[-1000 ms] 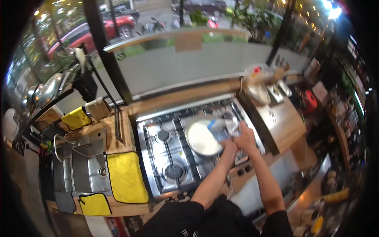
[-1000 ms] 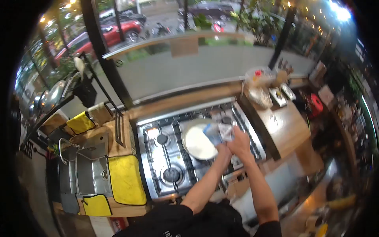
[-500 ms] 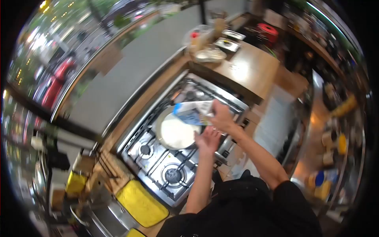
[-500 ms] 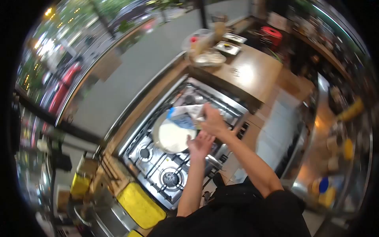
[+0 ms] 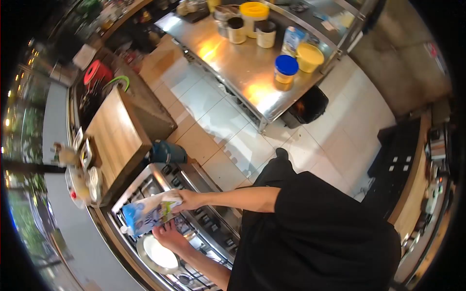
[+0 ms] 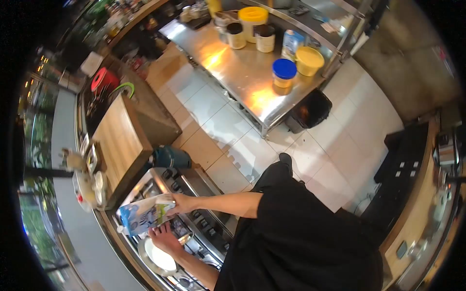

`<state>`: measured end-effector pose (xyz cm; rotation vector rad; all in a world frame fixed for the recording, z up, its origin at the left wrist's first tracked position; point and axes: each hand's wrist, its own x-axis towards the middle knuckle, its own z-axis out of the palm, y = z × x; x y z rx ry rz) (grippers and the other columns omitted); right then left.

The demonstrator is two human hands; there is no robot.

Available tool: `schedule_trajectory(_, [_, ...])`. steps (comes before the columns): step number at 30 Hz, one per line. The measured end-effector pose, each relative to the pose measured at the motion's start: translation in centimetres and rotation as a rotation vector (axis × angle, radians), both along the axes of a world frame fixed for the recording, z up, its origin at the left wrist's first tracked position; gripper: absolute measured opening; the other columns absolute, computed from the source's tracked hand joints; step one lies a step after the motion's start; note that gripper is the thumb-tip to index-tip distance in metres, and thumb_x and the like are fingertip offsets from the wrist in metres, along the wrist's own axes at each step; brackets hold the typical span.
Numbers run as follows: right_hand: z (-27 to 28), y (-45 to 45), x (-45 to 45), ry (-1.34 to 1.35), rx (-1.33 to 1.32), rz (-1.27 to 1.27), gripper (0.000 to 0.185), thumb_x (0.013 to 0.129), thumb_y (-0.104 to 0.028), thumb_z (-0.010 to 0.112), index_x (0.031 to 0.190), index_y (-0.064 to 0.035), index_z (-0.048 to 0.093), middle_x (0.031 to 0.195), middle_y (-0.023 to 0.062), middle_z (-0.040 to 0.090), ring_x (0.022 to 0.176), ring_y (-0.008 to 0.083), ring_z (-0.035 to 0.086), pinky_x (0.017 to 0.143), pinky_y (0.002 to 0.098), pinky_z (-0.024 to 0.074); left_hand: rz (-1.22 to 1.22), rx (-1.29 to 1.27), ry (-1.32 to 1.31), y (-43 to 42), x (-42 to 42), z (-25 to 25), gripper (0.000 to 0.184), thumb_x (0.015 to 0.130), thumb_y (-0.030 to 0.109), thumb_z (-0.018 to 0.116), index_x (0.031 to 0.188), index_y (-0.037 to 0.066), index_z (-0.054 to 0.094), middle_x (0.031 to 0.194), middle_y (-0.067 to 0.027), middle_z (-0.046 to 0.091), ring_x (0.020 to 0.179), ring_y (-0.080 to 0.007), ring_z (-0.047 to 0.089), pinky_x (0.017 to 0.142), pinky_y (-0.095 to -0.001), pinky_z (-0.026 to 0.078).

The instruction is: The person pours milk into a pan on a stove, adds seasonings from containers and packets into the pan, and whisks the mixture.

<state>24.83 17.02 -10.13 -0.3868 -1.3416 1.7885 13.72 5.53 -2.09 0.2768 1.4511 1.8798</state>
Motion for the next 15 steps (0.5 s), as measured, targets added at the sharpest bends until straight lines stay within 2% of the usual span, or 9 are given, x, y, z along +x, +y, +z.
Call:
schedule_trajectory(1, [1.1,1.5,4.0,-0.054,-0.219,0.114,0.056,0.082,-0.013,0.072,0.13,-0.0041,0.045,0.109,0.0089,0.064,0.096,0.0187,0.062,0.082,0.0315,0.0511,-0.036,-0.059,0.03,2.3,3.7,1.8,0.046,0.094,0.035,0.048,0.13,0.006,0.04,0.127,-0.0129,0.047,0.117,-0.0291,0.047,0.101,-0.0459,0.036])
schedule_trajectory(2, [2.4,3.0,8.5,-0.1,-0.435,0.233,0.053,0.083,-0.01,0.071,0.13,-0.0036,0.047,0.112,0.0066,0.063,0.099,0.0153,0.06,0.083,0.0289,0.0513,-0.111,-0.027,0.036,3.6,5.9,1.1,0.041,0.093,0.03,0.049,0.127,0.008,0.044,0.124,-0.0102,0.053,0.114,-0.0251,0.052,0.098,-0.0451,0.04])
schedule_trajectory(4, [1.2,4.8,15.6,0.027,-0.422,0.081,0.049,0.085,-0.01,0.068,0.129,-0.0054,0.048,0.114,0.007,0.061,0.097,0.0133,0.06,0.08,0.0269,0.0514,-0.287,0.055,0.201,7.4,14.7,2.7,0.039,0.09,0.02,0.053,0.126,0.008,0.045,0.123,-0.0084,0.055,0.112,-0.0239,0.055,0.094,-0.0452,0.044])
schedule_trajectory(7, [-1.0,6.6,29.1,0.015,-0.418,-0.138,0.04,0.084,-0.008,0.069,0.122,-0.0041,0.055,0.113,0.0063,0.062,0.097,0.0143,0.061,0.082,0.0294,0.0522,-0.597,-0.003,0.012,11.2,22.0,0.0,0.04,0.086,0.006,0.053,0.126,0.006,0.046,0.121,-0.0088,0.054,0.113,-0.0277,0.057,0.089,-0.0442,0.049])
schedule_trajectory(10, [-4.3,4.5,42.8,0.059,-0.587,-0.463,0.034,0.083,-0.001,0.069,0.115,-0.0052,0.059,0.113,0.0072,0.062,0.1,0.0162,0.062,0.086,0.0323,0.0536,-0.855,-0.276,0.204,16.5,29.4,-0.7,0.032,0.09,0.006,0.052,0.122,0.003,0.051,0.118,-0.0081,0.054,0.111,-0.0256,0.058,0.087,-0.0356,0.05])
schedule_trajectory(12, [-7.7,1.8,50.7,0.048,-0.76,-0.68,0.038,0.082,0.004,0.067,0.118,-0.0049,0.056,0.112,0.0099,0.061,0.101,0.0198,0.062,0.085,0.0343,0.055,-0.956,-0.295,0.286,20.7,33.3,-2.3,0.031,0.09,0.006,0.053,0.121,0.003,0.052,0.118,-0.0078,0.055,0.111,-0.0244,0.058,0.087,-0.034,0.049])
schedule_trajectory(14, [-11.7,-1.1,56.8,0.223,-0.926,-0.898,0.042,0.082,0.003,0.067,0.121,-0.0044,0.052,0.112,0.0126,0.061,0.1,0.0229,0.063,0.082,0.0357,0.056,-1.043,-0.316,0.38,25.3,37.2,-3.5,0.03,0.091,0.005,0.053,0.12,0.002,0.052,0.118,-0.0076,0.055,0.11,-0.0232,0.058,0.087,-0.0324,0.048])
schedule_trajectory(15, [-12.7,-1.9,59.3,0.217,-0.981,-0.984,0.046,0.082,0.003,0.068,0.123,-0.0039,0.05,0.112,0.0133,0.061,0.099,0.0236,0.063,0.081,0.0357,0.0561,-1.106,-0.313,0.484,28.0,39.3,-3.7,0.031,0.09,0.005,0.054,0.121,0.002,0.052,0.118,-0.0077,0.056,0.109,-0.0225,0.058,0.087,-0.0316,0.048])
